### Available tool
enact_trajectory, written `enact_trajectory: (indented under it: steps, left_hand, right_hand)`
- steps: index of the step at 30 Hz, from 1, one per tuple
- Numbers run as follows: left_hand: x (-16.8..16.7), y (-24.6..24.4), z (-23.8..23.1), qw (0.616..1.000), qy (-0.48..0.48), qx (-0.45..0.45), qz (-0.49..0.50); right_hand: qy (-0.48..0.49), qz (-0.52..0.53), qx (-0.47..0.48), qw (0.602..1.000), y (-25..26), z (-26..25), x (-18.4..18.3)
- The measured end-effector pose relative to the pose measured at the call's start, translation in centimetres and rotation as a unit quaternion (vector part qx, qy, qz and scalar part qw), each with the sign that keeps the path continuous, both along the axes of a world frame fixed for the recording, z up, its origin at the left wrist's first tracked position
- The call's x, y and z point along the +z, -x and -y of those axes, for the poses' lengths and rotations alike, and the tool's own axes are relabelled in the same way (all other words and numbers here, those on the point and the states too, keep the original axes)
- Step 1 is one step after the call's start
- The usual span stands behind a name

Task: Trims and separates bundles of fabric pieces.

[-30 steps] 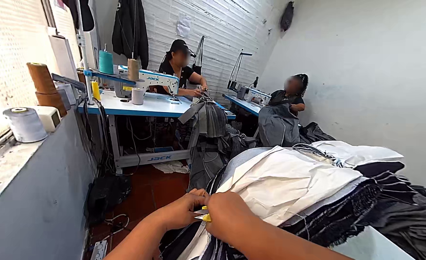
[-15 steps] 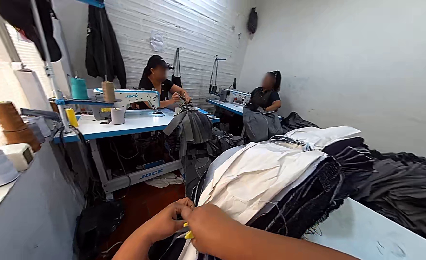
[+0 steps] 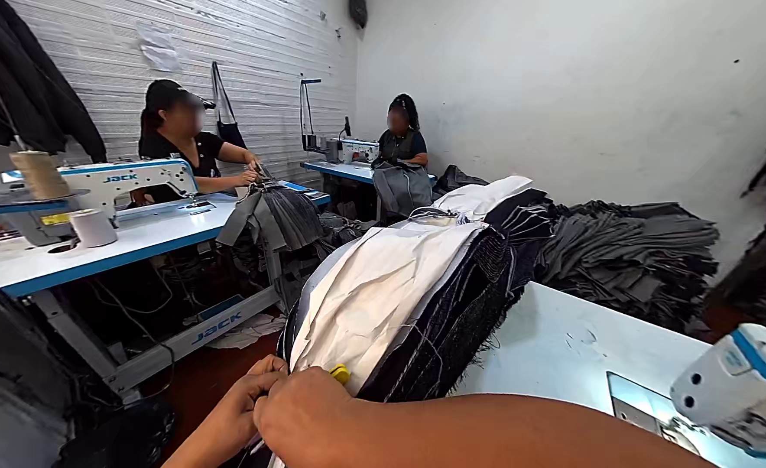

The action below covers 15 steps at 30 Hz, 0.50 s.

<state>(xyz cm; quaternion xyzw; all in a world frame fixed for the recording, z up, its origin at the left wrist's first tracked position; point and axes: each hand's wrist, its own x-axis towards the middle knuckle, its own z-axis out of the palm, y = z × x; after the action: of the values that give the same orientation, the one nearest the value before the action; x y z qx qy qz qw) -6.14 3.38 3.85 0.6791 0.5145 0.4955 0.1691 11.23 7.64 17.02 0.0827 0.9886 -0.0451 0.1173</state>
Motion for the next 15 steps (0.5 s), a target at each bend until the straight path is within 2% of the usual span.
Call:
enact_trajectory:
  steps: [4,7,10,12,15]
  left_hand:
    - [0.2,0.3,-0.1,1.0,0.001,-0.008,-0.023]
    - [0.4,0.2,-0.3,1.0,0.006,-0.001,-0.027]
    - [0.6,0.2,-0.2,1.0,0.017,-0.01,-0.012]
    - [0.8,0.4,0.0,1.0,0.024,-0.016,-0.004]
    - [1.1,0.4,0.0,0.999,0.031,-0.027,0.008]
  right_hand:
    - [-0.033,-0.082,0.058,0.994,-1.0,-1.1,-1.6]
    - [-0.037,-0.008,-0.007,0.999,-0.6,-0.6,0.0]
    - [-0.059,0.03,0.004,0.998,-0.2,-0.1,0.9]
    - [-0.071,-0.01,0.051,0.996,-0.2,-0.9,0.0]
    - [-0.092,-0.14,0.154,0.974,-0.5,-2.8,-2.6]
